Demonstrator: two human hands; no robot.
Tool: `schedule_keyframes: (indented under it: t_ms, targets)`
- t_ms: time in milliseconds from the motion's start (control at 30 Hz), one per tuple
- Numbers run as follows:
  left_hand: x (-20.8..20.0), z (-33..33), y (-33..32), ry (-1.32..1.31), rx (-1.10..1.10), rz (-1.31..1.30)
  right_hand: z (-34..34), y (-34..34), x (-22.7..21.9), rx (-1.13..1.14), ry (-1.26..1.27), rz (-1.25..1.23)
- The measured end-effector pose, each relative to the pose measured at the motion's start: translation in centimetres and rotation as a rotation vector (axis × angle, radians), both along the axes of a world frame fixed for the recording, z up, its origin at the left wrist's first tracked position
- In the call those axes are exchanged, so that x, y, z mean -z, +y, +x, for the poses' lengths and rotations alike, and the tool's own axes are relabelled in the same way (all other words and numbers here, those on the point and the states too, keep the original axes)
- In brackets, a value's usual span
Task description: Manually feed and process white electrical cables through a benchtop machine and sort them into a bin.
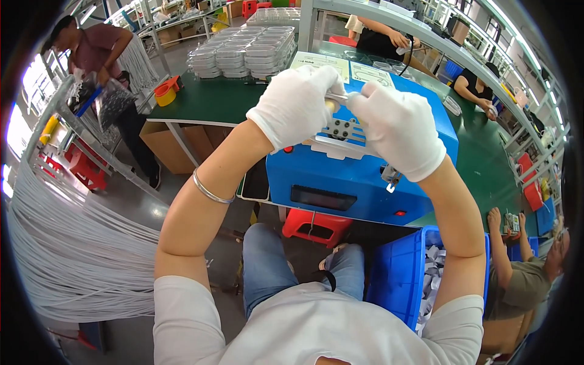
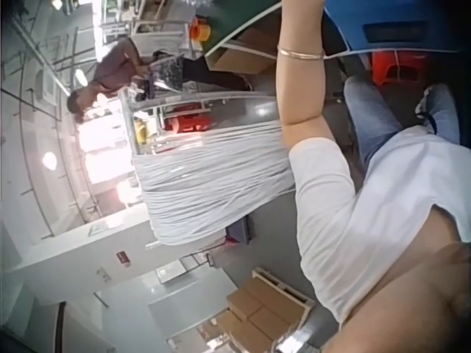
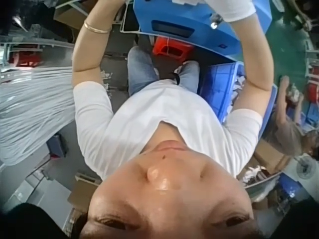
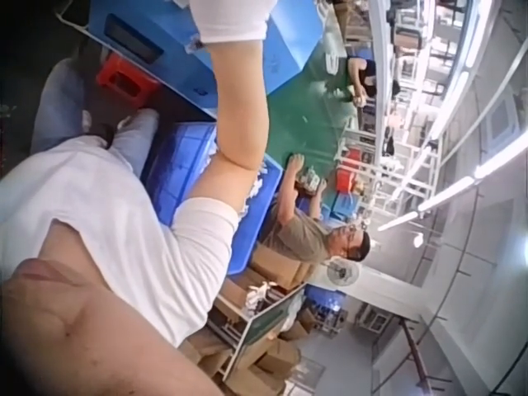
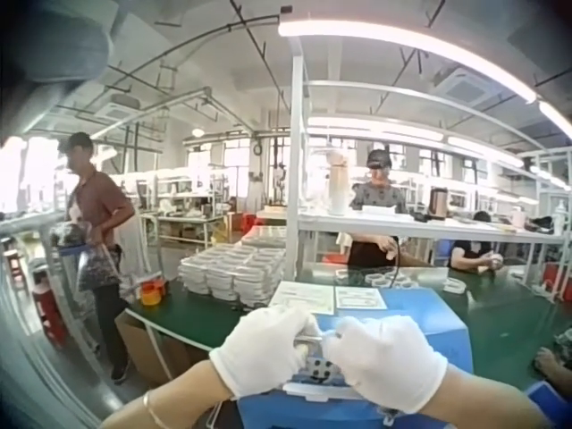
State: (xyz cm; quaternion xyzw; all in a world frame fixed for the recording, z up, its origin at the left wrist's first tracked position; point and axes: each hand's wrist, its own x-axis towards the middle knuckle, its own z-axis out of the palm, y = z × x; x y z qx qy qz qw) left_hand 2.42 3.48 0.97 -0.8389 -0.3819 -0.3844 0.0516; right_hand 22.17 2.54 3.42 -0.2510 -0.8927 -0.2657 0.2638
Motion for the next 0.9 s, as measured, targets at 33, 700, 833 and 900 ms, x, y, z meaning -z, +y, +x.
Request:
schedule_keyframes:
  t_ms: [33,700,833,900]
  targets:
    - [0.0,0.0,0.0,-0.001,0.001,0.028,0.0,0.0,-0.1,-0.005,-0.009,0.005]
    - [6.8,0.8,-4.7,-0.831,0.100,-0.166,2.7,2.8,0.3,-0.182,0.392,-1.138]
    - [10.0,2.6,-6.7,-1.173,0.038,-0.348,2.5,2.3,-0.2,-0.130,0.353,-1.095]
    - [11.5,3.4,-7.0,-1.243,0.224,-0.740,2.6,1.9,-0.3,-0.019,0.261,-0.992]
